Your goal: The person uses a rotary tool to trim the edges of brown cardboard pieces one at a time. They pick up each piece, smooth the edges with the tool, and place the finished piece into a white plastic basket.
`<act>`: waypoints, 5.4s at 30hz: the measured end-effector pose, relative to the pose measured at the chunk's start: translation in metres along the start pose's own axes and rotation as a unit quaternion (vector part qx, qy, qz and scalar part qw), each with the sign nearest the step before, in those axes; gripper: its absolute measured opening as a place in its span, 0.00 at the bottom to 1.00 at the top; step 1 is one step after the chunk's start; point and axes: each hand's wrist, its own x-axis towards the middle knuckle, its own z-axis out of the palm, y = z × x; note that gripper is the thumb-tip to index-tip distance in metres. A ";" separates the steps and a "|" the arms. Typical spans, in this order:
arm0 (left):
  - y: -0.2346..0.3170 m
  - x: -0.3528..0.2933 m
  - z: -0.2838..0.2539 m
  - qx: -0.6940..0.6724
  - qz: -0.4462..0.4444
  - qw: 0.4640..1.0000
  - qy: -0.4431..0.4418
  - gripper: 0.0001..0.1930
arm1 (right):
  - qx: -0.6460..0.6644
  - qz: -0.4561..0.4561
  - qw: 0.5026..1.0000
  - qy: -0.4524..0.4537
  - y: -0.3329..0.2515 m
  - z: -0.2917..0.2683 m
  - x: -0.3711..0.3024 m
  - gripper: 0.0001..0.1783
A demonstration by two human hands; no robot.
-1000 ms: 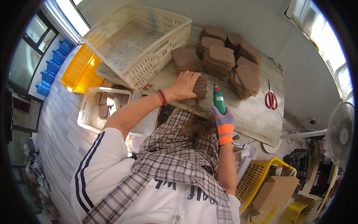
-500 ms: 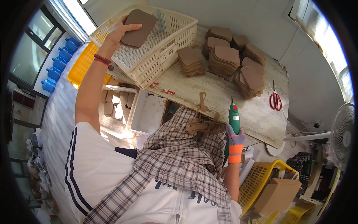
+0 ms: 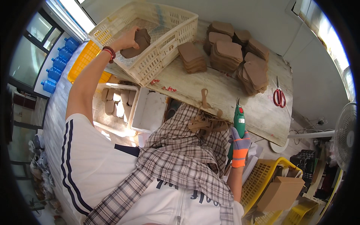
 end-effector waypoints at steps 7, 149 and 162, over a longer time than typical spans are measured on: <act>-0.008 -0.020 0.018 0.143 0.242 0.948 -0.149 0.39 | 0.021 0.024 0.999 0.001 0.019 -0.007 0.004 0.17; 0.265 -0.070 0.213 -0.245 0.100 0.934 0.238 0.12 | 0.050 0.028 0.998 -0.002 0.026 -0.023 -0.031 0.24; 0.302 -0.116 0.184 -0.894 -0.068 0.442 0.002 0.19 | 0.071 0.005 0.997 -0.034 -0.009 -0.019 -0.043 0.23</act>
